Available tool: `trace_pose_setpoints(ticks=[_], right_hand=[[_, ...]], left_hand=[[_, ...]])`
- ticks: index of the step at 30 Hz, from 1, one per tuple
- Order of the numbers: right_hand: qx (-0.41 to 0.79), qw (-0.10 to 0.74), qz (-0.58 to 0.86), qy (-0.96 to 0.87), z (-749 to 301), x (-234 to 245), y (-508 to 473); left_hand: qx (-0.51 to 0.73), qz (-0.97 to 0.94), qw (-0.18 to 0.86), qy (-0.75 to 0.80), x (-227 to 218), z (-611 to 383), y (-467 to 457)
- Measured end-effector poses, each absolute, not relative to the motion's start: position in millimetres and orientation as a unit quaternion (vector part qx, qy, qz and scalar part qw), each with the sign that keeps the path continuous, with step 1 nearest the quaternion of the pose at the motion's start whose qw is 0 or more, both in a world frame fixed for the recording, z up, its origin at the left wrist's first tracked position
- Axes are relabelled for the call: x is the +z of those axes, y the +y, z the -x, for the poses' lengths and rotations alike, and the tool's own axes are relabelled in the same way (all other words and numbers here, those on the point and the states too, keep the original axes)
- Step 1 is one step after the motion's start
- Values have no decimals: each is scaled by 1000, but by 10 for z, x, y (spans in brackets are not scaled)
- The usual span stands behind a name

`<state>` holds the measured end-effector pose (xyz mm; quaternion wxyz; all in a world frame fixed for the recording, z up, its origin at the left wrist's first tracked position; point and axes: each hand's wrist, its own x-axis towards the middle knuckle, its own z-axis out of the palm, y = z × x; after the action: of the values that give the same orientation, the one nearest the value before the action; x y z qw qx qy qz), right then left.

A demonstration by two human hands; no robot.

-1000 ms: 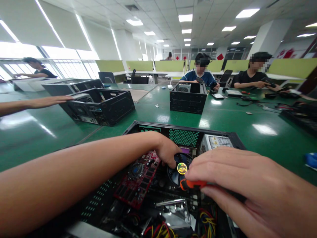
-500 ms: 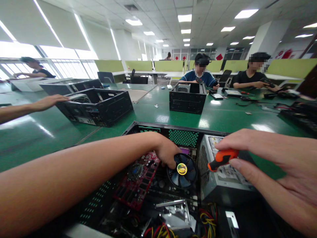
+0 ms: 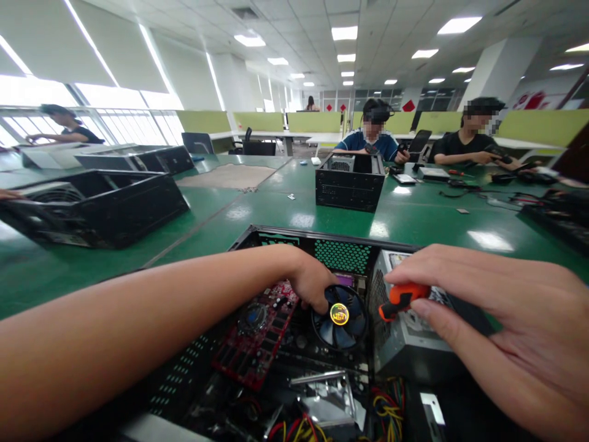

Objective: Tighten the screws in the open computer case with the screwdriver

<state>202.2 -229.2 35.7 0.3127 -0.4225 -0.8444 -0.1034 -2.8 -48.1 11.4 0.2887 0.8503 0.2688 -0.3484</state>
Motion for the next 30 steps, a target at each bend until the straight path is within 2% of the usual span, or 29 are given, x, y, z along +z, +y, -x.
trace_pose_setpoints(ticks=[9, 30], right_hand=[[-32, 288, 426, -857, -1985, 409, -2272], [-58, 297, 425, -853, -1997, 388, -2293]], left_hand=[[-352, -853, 279, 265, 107, -9, -480], [-346, -853, 287, 264, 106, -2, -484]])
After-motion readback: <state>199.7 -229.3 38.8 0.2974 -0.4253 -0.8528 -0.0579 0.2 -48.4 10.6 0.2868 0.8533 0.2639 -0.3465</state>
